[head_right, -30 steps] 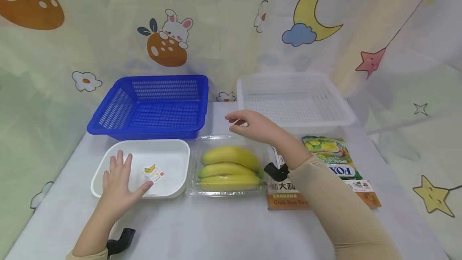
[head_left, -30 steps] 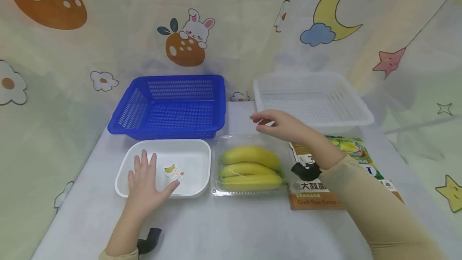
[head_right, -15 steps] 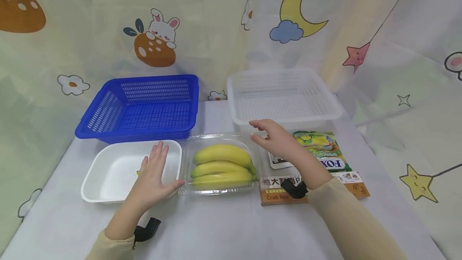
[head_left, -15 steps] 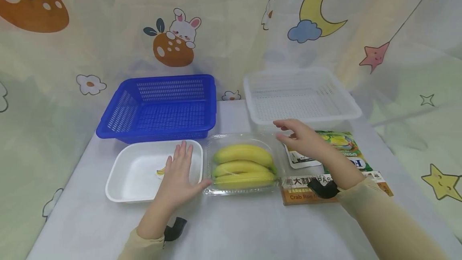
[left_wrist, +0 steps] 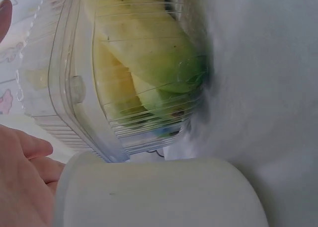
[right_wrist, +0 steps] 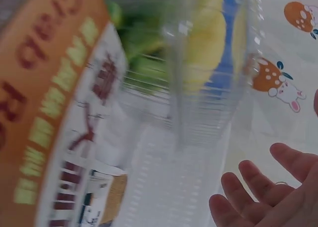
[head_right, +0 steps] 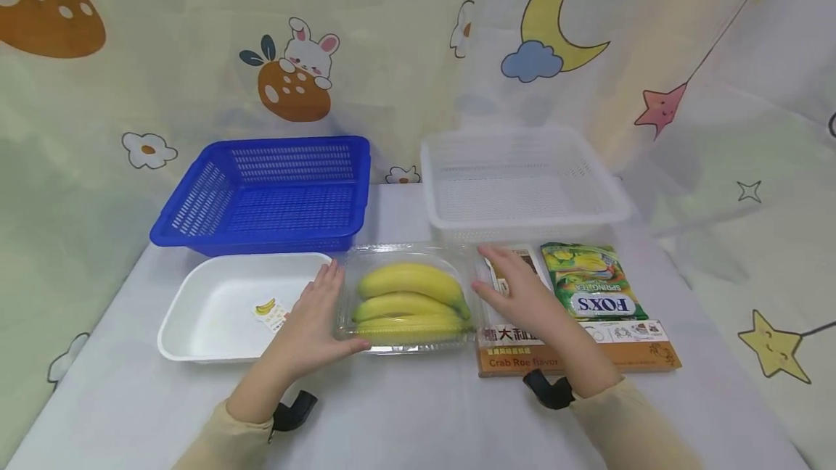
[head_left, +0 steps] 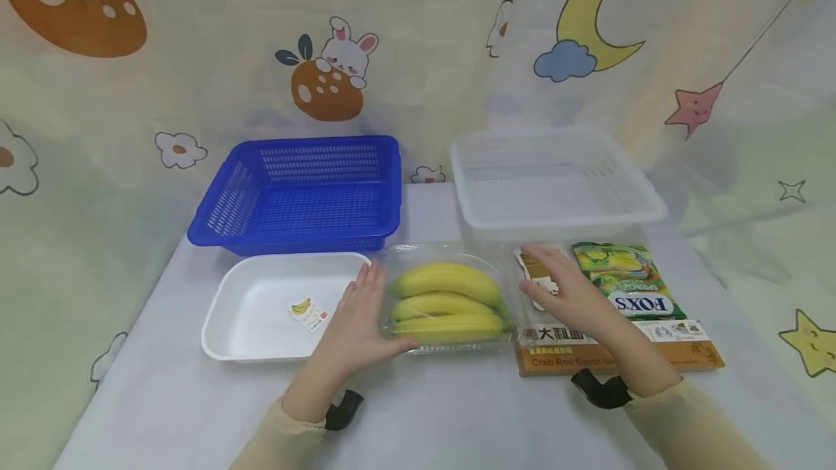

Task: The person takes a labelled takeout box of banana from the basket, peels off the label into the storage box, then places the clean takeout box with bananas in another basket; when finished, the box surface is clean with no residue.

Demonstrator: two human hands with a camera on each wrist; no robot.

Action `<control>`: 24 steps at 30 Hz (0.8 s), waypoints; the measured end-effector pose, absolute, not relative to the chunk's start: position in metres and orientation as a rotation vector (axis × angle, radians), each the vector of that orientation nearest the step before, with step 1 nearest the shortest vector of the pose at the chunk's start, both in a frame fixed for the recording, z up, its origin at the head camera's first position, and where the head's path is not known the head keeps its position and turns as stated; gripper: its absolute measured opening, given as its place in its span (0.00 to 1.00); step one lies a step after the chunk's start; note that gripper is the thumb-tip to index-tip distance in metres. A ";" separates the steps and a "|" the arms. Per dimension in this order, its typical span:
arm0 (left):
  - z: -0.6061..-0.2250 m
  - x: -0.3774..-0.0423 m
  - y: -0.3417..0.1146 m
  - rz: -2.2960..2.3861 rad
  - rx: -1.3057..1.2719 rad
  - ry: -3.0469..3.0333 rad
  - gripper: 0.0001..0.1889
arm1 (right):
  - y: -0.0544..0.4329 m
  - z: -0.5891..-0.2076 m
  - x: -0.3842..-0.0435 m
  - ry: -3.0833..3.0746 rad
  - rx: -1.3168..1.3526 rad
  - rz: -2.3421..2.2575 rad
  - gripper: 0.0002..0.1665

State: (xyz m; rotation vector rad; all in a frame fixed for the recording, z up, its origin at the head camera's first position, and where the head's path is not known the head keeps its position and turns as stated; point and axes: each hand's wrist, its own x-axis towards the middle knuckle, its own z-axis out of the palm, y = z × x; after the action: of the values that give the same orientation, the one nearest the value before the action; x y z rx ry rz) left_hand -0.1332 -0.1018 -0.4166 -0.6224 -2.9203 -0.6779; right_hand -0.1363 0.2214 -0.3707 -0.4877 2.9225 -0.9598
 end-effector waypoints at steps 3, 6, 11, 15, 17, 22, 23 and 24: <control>-0.417 -0.133 -0.098 -0.658 -0.635 -2.932 0.63 | 0.223 -0.378 -0.128 2.906 -0.469 -0.977 0.37; -0.419 -0.132 -0.096 -0.633 -0.627 -2.950 0.64 | 0.221 -0.387 -0.124 2.889 -0.483 -0.989 0.39; -0.421 -0.130 -0.096 -0.602 -0.615 -2.953 0.64 | 0.214 -0.401 -0.120 2.886 -0.500 -1.004 0.40; -0.423 -0.130 -0.094 -0.594 -0.611 -2.950 0.65 | 0.211 -0.407 -0.114 2.886 -0.487 -0.988 0.44; -0.423 -0.130 -0.093 -0.585 -0.612 -2.952 0.64 | 0.208 -0.410 -0.113 2.889 -0.480 -0.966 0.46; -0.424 -0.129 -0.091 -0.550 -0.613 -2.962 0.64 | 0.203 -0.415 -0.110 2.895 -0.469 -0.921 0.52; -0.423 -0.129 -0.091 -0.540 -0.611 -2.965 0.64 | 0.202 -0.415 -0.110 2.893 -0.471 -0.919 0.53; -0.424 -0.129 -0.091 -0.531 -0.608 -2.967 0.64 | 0.201 -0.416 -0.110 2.890 -0.469 -0.920 0.54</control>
State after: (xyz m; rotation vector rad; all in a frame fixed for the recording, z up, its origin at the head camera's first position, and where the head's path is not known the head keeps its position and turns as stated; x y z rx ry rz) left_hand -0.1291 -0.0906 -0.4236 -0.6078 -2.9675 -0.5309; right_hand -0.1096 0.2010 -0.4161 -0.4688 2.8899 -0.9197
